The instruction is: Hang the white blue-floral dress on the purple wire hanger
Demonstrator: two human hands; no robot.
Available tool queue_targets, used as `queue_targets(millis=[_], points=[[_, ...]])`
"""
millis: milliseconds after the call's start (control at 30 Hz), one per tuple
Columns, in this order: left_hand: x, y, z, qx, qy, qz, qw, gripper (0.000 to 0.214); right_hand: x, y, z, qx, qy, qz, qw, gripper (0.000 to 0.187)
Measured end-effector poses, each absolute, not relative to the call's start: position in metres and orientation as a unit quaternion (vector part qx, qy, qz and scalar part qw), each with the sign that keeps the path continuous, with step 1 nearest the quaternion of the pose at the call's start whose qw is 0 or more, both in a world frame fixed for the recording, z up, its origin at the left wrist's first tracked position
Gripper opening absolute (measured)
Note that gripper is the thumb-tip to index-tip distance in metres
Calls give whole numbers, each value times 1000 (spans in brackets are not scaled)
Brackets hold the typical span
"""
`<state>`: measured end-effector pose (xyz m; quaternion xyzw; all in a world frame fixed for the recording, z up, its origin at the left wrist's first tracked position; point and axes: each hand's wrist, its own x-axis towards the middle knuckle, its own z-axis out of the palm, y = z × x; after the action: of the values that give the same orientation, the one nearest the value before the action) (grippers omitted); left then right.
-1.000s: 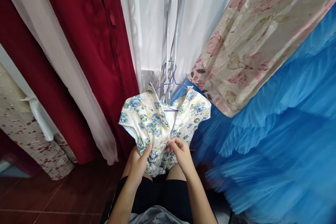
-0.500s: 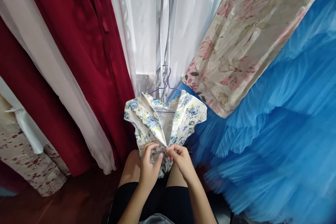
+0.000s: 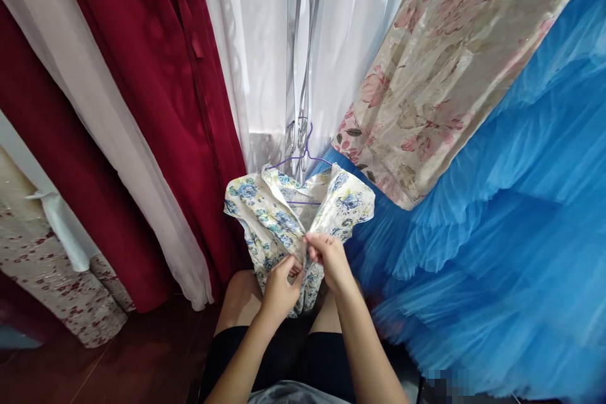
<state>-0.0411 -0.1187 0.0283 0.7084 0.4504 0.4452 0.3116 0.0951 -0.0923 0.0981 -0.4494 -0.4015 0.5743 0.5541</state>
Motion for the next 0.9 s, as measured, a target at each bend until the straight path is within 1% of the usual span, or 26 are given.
queue_targets(millis=[100,200,300,367,433,533,600,667,733,833,900], points=[[-41,-115,33,746,463,384,284,14,96,-54,138,-432,-405,535,603,34],[-41,-113,40,793,472,311,227,17,96,-24,175,-409,-403,521,631,28],[-40,-112,43,830,465,241,194,23,96,-13,194,-387,-398,516,652,26],[-41,-110,45,839,453,221,205,21,96,-16,194,-377,-416,512,651,26],[-43,-103,53,835,437,242,229,15,97,-23,190,-374,-434,507,644,25],[-49,-84,83,789,428,365,245,11,98,-33,183,-372,-449,499,641,23],[-53,-67,113,747,420,470,211,17,98,-38,182,-370,-458,495,639,21],[-55,-50,144,728,396,536,162,27,99,-40,184,-366,-473,488,635,20],[-53,-35,168,744,366,545,127,30,101,-40,186,-364,-493,472,634,19],[-45,-22,190,784,334,515,94,17,103,-35,184,-369,-520,433,637,22],[-40,-20,199,787,327,518,70,17,102,-28,177,-385,-530,408,636,24]])
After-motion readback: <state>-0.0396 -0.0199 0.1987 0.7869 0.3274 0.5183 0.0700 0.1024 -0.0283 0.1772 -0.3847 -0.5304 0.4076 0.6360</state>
